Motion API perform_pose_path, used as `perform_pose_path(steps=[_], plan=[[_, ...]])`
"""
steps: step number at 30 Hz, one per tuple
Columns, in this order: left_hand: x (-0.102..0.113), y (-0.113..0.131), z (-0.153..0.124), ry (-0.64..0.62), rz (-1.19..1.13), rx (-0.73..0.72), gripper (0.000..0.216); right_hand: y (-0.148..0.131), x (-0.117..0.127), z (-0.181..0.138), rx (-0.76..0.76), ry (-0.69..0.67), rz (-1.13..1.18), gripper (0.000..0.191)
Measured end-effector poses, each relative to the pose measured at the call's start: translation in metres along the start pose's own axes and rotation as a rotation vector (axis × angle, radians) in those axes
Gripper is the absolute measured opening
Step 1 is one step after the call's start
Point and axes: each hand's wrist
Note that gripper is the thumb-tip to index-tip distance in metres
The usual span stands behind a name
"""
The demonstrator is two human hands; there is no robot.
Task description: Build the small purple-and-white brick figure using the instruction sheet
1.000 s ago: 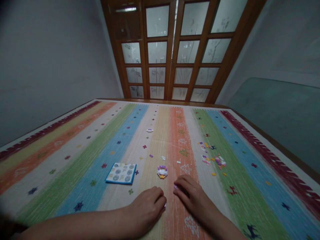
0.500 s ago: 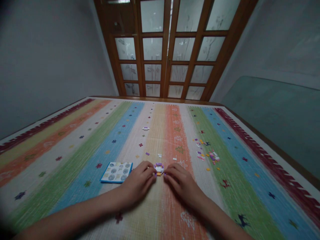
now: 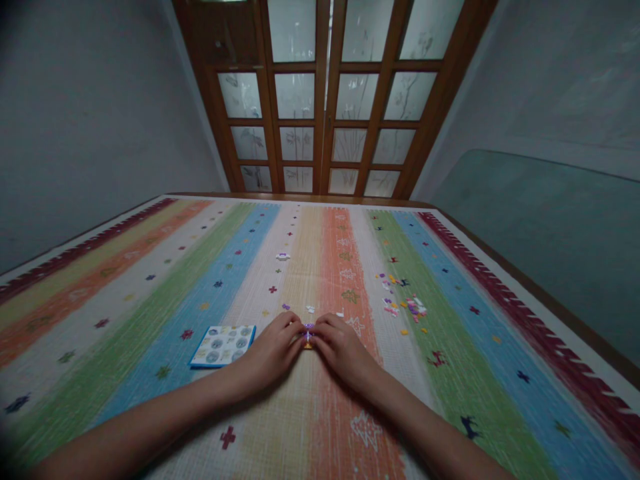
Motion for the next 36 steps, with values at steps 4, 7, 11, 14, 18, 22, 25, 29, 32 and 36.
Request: perform_pose_path(steps=[4, 7, 11, 14, 18, 22, 25, 29, 32, 36], plan=[[-0.0002, -0.0006, 0.0001, 0.004, -0.022, -0.008, 0.015, -0.0017, -0.0001, -0.0001, -0.005, 0.010, 0.001, 0.017], [-0.0002, -0.0012, 0.0000, 0.006, -0.041, -0.013, 0.015, -0.0030, 0.0007, 0.0001, -0.007, 0.002, 0.000, 0.017], [0.0006, -0.0021, 0.0004, -0.009, -0.085, -0.018, 0.017, -0.0026, 0.0004, 0.0000, 0.005, 0.008, -0.010, 0.016], [0.0006, -0.0028, 0.0016, -0.017, -0.094, -0.016, 0.017, -0.0012, -0.0018, -0.0011, 0.012, 0.026, -0.020, 0.016], [0.0004, -0.0032, 0.0033, -0.022, -0.083, -0.008, 0.018, -0.0004, -0.0046, -0.0037, 0.027, 0.054, -0.013, 0.019], [0.0002, -0.0029, 0.0038, -0.023, -0.085, -0.009, 0.019, -0.0021, -0.0044, -0.0047, 0.015, 0.059, 0.003, 0.020], [-0.0005, -0.0024, 0.0040, -0.035, -0.087, -0.007, 0.021, -0.0045, -0.0027, -0.0034, -0.029, 0.033, 0.026, 0.017], [-0.0005, -0.0011, 0.0051, -0.057, -0.094, 0.015, 0.021, -0.0076, -0.0006, -0.0012, -0.072, 0.016, 0.029, 0.014], [0.0010, 0.0000, 0.0062, -0.073, -0.107, 0.036, 0.021, -0.0084, -0.0002, -0.0003, -0.066, 0.008, 0.010, 0.013], [0.0029, 0.0008, 0.0066, -0.075, -0.117, 0.043, 0.020, -0.0086, -0.0012, -0.0005, -0.031, 0.011, -0.027, 0.012]])
Point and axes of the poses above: each hand's wrist, its own z-axis towards the middle knuckle, its own x-axis out of the back of the hand, y = z × x, and after that the axes turned 5 degrees about -z, right-handed
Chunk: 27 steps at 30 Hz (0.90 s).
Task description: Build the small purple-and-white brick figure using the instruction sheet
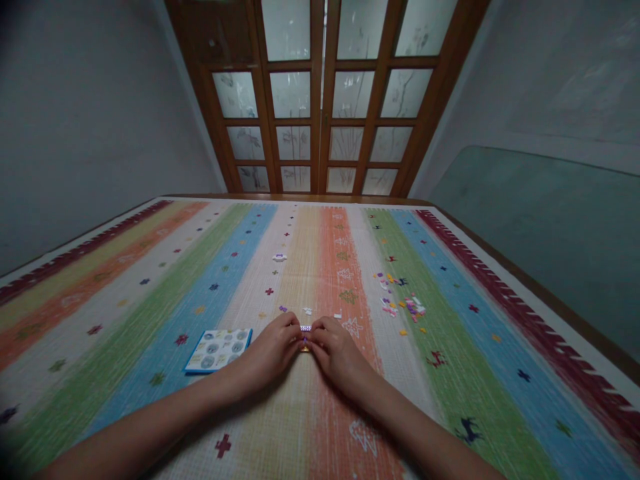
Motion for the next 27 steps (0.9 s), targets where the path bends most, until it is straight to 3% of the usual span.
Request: perform_pose_path(steps=[17, 27], plan=[[-0.001, -0.005, 0.010, -0.023, 0.003, 0.021, 0.013, -0.001, 0.002, 0.005, -0.049, -0.054, 0.012, 0.013], [0.003, -0.009, 0.003, -0.002, -0.007, -0.054, 0.014, 0.003, 0.001, -0.003, -0.045, 0.038, 0.070, 0.013]])
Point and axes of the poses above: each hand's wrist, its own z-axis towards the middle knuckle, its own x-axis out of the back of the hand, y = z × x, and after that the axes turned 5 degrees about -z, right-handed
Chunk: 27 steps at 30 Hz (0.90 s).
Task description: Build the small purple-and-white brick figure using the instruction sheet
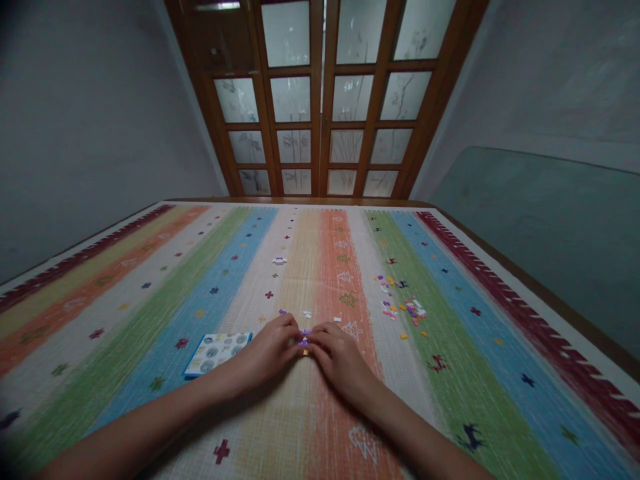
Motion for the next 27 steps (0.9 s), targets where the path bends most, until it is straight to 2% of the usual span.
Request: perform_pose_path(steps=[6, 9, 12, 16, 27], plan=[[0.005, -0.003, -0.008, 0.078, -0.039, -0.005, 0.007, 0.003, -0.002, -0.005, 0.170, 0.081, -0.044, 0.017], [0.006, -0.006, -0.012, 0.110, -0.054, 0.005, 0.015, 0.003, -0.006, -0.008, 0.242, 0.092, -0.087, 0.018], [0.004, -0.009, -0.013, 0.118, -0.055, 0.022, 0.021, 0.003, -0.009, -0.009, 0.256, 0.093, -0.110, 0.018], [-0.001, -0.011, -0.012, 0.101, -0.069, 0.031, 0.013, 0.005, -0.011, -0.009, 0.257, 0.094, -0.110, 0.017], [0.000, -0.006, -0.010, 0.128, -0.068, 0.005, 0.006, 0.006, -0.012, -0.008, 0.280, 0.095, -0.083, 0.017]])
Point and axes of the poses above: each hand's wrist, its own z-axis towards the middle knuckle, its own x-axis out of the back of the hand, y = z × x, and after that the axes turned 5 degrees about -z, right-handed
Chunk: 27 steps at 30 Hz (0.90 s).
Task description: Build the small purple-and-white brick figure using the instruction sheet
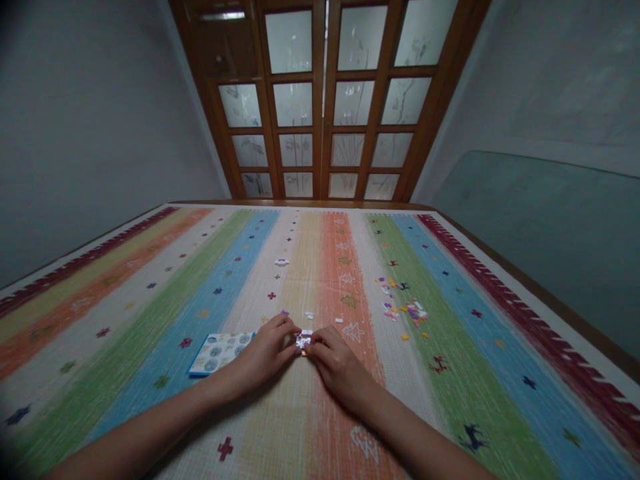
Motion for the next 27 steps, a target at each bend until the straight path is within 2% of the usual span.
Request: perform_pose_path(steps=[19, 27], plan=[[0.0005, 0.0004, 0.0022, -0.025, 0.027, 0.025, 0.007, -0.0007, -0.0014, 0.0006, 0.098, 0.020, -0.059, 0.016], [0.0004, 0.0022, 0.0027, -0.022, 0.015, 0.034, 0.008, 0.0012, 0.0005, 0.0000, -0.008, 0.086, 0.040, 0.018]])
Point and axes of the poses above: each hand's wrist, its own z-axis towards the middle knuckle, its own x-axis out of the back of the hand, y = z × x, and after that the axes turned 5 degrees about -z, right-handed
